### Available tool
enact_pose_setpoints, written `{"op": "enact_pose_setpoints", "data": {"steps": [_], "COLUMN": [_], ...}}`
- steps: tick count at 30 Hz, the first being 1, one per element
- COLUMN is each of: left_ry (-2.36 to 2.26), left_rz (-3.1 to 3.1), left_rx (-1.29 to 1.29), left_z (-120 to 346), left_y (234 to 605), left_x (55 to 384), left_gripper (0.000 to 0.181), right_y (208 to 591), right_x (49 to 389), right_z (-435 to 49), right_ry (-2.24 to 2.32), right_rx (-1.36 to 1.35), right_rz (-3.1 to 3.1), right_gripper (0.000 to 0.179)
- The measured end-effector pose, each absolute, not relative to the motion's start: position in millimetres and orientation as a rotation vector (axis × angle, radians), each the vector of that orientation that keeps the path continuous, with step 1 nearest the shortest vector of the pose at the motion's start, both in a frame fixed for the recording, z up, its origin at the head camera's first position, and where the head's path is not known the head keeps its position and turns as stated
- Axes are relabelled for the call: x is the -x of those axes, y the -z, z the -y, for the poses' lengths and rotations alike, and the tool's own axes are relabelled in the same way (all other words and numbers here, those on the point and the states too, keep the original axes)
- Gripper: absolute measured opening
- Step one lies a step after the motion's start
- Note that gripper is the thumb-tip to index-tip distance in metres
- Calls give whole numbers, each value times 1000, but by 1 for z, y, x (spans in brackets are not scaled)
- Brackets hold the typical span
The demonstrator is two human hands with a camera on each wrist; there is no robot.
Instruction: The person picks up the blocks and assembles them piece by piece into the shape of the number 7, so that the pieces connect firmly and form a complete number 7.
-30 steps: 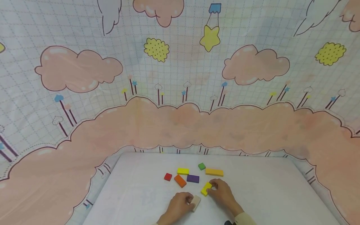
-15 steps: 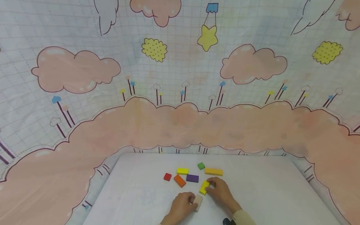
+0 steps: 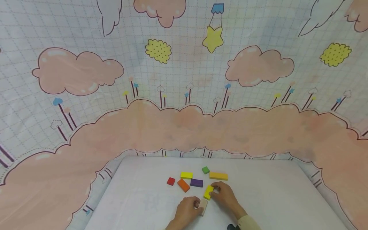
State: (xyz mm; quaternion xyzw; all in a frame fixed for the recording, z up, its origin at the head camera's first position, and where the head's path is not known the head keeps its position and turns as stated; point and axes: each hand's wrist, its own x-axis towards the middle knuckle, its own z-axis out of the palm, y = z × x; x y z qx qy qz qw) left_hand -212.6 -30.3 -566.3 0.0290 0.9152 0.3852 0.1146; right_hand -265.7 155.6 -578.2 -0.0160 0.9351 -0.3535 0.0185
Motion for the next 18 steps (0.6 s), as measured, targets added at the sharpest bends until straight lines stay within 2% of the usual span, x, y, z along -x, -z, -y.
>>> {"op": "enact_pose_setpoints", "data": {"steps": [18], "left_ry": [-1105], "left_rz": [-2712], "left_rx": [-71], "left_z": [24], "left_y": [568], "left_x": [214], "left_gripper": [29], "right_y": [581], "right_x": [268], "right_z": [-156], "right_ry": [1116], "right_rx": [130], "right_rz": [-2877], "right_gripper": [33]}}
